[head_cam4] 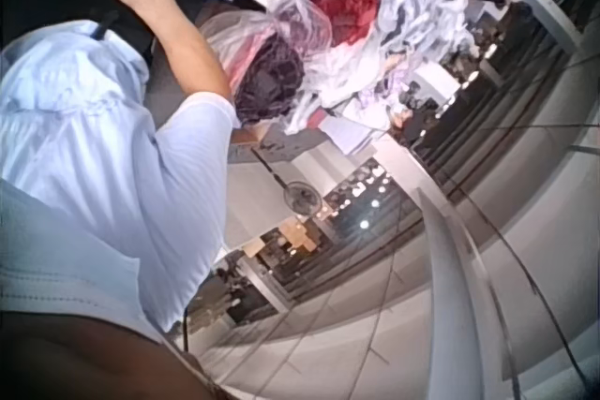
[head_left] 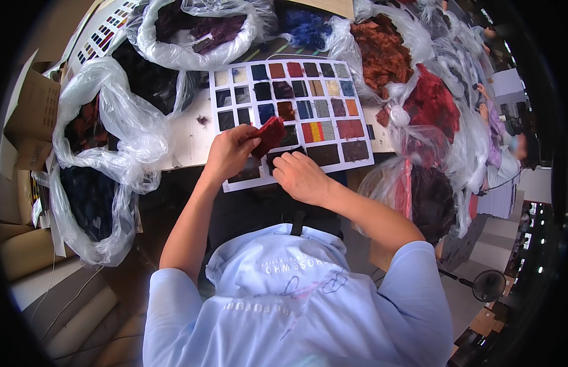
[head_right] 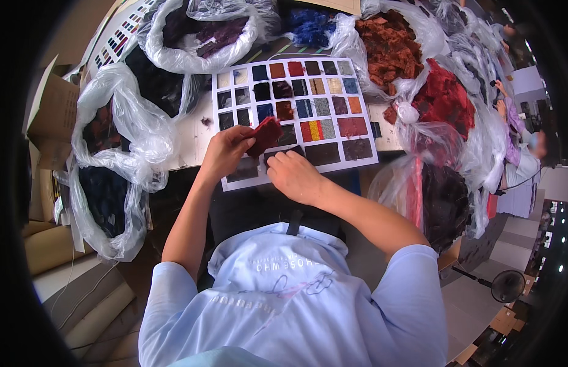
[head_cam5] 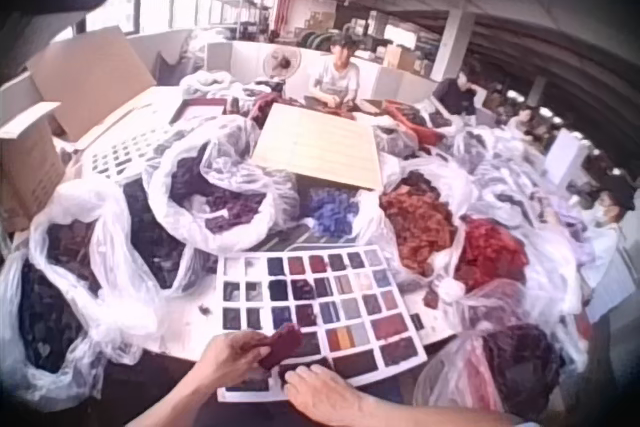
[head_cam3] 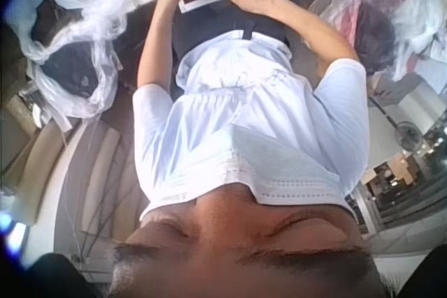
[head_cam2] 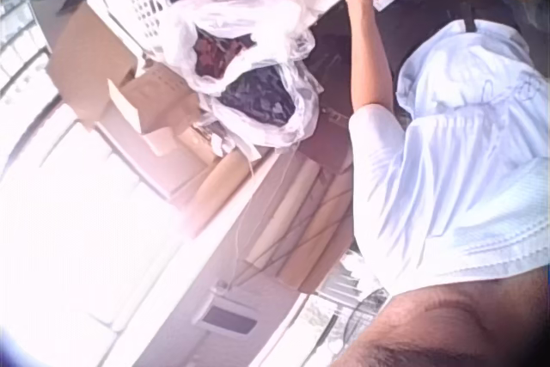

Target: The person is sorting various colored fabric samples and placing them into a specific sample chart/folder.

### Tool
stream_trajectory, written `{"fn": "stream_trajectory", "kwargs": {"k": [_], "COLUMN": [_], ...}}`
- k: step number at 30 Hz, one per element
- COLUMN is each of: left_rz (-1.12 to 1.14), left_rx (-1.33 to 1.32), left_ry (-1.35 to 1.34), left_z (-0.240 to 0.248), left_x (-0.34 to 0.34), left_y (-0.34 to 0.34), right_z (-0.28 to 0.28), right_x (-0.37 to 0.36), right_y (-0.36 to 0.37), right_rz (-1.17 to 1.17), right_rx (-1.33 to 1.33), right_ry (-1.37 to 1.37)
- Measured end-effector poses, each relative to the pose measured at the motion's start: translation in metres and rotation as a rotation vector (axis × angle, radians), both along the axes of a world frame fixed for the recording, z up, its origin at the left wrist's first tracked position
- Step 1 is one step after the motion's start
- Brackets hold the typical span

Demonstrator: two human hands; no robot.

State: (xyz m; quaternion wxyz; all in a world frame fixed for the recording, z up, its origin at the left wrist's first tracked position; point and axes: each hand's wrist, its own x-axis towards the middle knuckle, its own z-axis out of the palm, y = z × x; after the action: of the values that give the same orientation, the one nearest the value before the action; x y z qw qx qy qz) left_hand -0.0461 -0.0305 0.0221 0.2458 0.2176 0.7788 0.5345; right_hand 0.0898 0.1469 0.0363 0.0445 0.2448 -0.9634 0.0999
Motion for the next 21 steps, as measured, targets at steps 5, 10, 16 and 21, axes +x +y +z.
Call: {"fn": "stream_trajectory", "kwargs": {"k": [5, 10, 16, 21], "left_rz": [-0.206, -0.272, -0.237, -0.261], "left_rx": [-0.177, -0.285, -0.261, -0.259], "left_ry": [0.212, 0.308, 0.588, 0.722], "left_z": [0.003, -0.011, -0.019, -0.023], "left_x": [-0.021, -0.028, -0.017, -0.007], "left_y": [0.037, 0.052, 0.059, 0.06], "right_z": [-0.009, -0.012, -0.02, -0.026], "right_x": [0.007, 0.025, 0.02, 0.017], "right_y": [-0.006, 0.011, 0.022, 0.023], "right_rz": [-0.02, -0.215, -0.378, -0.36], "right_rx": [-0.057, -0.279, -0.281, -0.381], "right_ry": [-0.064, -0.046, 0.012, -0.02]}}
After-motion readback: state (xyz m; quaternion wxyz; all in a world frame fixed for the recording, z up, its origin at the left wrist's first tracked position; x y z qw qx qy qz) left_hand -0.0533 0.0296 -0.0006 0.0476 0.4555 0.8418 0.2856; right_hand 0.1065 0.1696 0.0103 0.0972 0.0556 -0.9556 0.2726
